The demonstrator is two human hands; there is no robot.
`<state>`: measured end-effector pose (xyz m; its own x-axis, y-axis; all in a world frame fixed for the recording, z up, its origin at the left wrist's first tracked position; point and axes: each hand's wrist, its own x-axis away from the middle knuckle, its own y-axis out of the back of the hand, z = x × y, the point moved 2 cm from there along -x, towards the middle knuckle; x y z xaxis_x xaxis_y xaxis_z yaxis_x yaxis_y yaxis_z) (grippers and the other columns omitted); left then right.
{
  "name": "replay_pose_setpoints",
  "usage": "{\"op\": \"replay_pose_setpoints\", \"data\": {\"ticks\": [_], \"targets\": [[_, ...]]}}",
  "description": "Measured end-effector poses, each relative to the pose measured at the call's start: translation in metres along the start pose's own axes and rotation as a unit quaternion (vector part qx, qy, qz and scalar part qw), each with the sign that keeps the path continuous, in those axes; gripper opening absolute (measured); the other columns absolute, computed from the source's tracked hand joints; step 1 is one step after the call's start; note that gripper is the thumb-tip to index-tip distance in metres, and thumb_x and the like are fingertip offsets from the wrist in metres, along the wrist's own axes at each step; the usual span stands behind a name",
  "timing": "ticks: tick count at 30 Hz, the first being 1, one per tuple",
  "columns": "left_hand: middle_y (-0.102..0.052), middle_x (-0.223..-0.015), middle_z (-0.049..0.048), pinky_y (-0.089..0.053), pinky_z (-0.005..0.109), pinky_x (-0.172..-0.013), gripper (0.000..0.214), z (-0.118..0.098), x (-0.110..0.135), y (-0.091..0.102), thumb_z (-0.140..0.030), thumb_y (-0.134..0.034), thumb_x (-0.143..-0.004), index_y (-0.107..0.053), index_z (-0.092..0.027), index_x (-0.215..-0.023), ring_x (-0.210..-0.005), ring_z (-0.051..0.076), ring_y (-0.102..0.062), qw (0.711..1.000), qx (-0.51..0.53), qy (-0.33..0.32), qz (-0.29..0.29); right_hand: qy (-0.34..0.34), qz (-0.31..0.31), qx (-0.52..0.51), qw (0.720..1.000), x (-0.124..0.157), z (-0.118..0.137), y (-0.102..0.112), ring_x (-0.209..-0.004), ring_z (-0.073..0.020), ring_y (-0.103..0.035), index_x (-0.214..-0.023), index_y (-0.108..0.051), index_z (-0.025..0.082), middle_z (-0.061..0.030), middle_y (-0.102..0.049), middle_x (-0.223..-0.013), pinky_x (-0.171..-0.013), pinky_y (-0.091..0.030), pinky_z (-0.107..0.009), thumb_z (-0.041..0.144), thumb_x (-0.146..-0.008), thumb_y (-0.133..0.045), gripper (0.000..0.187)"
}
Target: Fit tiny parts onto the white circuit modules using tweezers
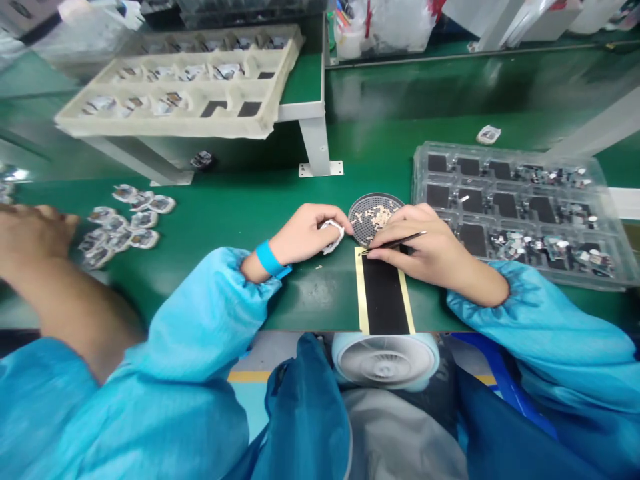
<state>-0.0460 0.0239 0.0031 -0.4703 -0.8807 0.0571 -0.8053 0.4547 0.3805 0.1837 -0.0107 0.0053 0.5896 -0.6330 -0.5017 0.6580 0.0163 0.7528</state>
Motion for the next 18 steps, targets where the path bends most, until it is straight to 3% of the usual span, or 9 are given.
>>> {"op": "replay_pose_setpoints", "data": {"ticks": [2,5,12,18], "targets": [[-0.07,-0.066,0.0014,-0.041,0.023,-0.053,0.028,-0.0005,0.0025,0.0033,-0.012,-0.055,-0.076,-0.081,-0.016,-0.088,-0.053,0.012,-0.056,0.994,-0.061,0.0,0.094,0.006,0.021,0.01,1.0,-0.0006,0.0007,-0.0026,-0.092,-0.0199,-0.068,-0.098,-0.076,0.026,-0.0008,-0.078,-0.091,-0.083,-0.043,-0.039,0.032,-0.095,-0.072,0.008],[-0.073,-0.069,0.0005,-0.04,0.023,-0.054,0.036,0.0014,0.006,0.0021,-0.013,-0.055,-0.077,-0.084,-0.021,-0.097,-0.054,0.012,-0.055,0.979,-0.129,-0.017,0.154,-0.001,0.026,0.016,1.0,-0.0012,0.0005,-0.0038,-0.092,-0.0199,-0.068,-0.095,-0.076,0.025,-0.0016,-0.078,-0.091,-0.083,-0.043,-0.038,0.032,-0.096,-0.072,0.009],[-0.075,-0.07,-0.0005,-0.041,0.024,-0.056,0.034,0.0029,0.0081,-0.001,-0.016,-0.064,-0.069,-0.086,-0.026,-0.093,-0.055,0.013,-0.056,0.985,-0.125,-0.021,0.116,-0.028,0.019,-0.003,0.999,-0.0013,-0.0026,-0.0048,-0.094,-0.0217,-0.069,-0.092,-0.077,0.026,-0.0023,-0.079,-0.092,-0.083,-0.044,-0.04,0.035,-0.094,-0.073,0.01],[-0.077,-0.075,-0.0006,-0.04,0.026,-0.059,0.038,-0.0051,0.0104,-0.0008,-0.016,-0.062,-0.074,-0.085,-0.03,-0.1,-0.057,0.014,-0.055,0.969,-0.206,-0.035,0.134,-0.026,0.006,-0.008,1.0,-0.0006,-0.0031,-0.0049,-0.093,-0.0202,-0.069,-0.093,-0.076,0.026,-0.0008,-0.079,-0.093,-0.085,-0.043,-0.039,0.033,-0.095,-0.073,0.008]]}}
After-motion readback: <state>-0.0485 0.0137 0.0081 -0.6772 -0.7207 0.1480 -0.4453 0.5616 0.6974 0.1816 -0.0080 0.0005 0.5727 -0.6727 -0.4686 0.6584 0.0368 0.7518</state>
